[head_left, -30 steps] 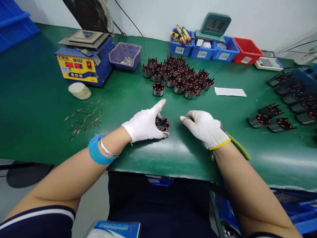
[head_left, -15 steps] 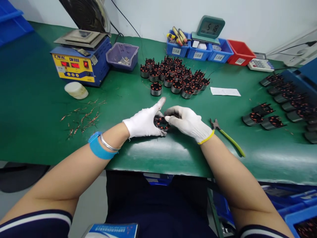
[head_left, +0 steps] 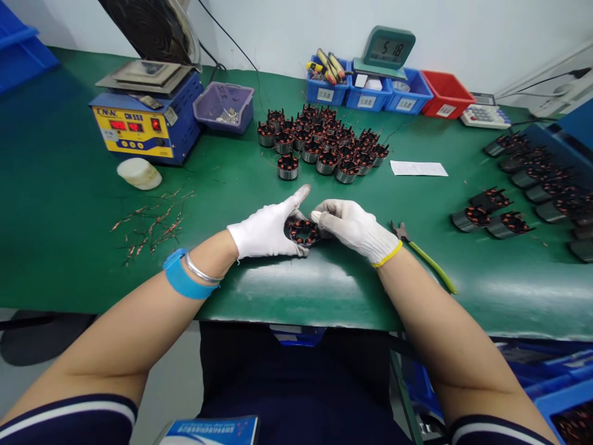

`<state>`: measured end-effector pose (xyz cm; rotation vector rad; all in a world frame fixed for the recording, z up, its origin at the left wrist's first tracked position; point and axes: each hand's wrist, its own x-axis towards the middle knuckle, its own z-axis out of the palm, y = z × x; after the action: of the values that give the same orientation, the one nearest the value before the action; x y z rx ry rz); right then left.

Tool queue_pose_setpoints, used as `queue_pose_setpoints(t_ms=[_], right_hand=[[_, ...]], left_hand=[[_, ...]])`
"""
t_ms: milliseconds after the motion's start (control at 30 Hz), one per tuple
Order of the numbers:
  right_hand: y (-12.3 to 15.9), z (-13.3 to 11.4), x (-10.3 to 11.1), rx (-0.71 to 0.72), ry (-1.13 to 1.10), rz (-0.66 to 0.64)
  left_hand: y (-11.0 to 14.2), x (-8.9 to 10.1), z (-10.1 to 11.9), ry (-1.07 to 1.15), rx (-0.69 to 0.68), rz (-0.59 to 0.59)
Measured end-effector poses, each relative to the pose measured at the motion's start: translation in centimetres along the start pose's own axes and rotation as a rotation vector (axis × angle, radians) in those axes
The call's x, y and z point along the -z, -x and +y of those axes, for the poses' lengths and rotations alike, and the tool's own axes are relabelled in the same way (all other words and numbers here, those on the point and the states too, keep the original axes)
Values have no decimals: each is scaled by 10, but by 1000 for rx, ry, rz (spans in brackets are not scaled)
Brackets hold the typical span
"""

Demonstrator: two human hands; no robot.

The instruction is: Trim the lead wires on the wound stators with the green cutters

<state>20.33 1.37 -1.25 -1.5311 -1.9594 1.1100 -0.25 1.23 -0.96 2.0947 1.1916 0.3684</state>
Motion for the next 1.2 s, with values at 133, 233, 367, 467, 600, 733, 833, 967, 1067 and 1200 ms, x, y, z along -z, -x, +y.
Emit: queue_pose_setpoints(t_ms=[133,233,367,467,600,733,833,967,1067,1200], right_hand=[[-3,2,5,-13,60,-36],[0,-6,10,-103,344,13],[15,-21,14,-241,592,96],[34,-29,9,-134,622,332],[47,-31,-5,97,624,187],[41,-27,-10,13,704,-35],[36,-25,-4,-61,695,-100],[33,-20,5,-55,552,-129],[33,-15,8,-41,441,-153],[33,-13,9,-5,391,-160]], left_hand=[[1,2,2,17,-1,-46],[1,3,3,12,-3,-52],[0,1,0,4,-20,-45],[1,0,-3,17,-42,-30],[2,-1,-5,13,-67,-7],[1,-2,-5,7,-52,-9],[1,-1,-4,30,-46,-30],[3,3,0,46,-44,-31],[5,3,4,94,4,-18],[3,-5,7,206,58,75]])
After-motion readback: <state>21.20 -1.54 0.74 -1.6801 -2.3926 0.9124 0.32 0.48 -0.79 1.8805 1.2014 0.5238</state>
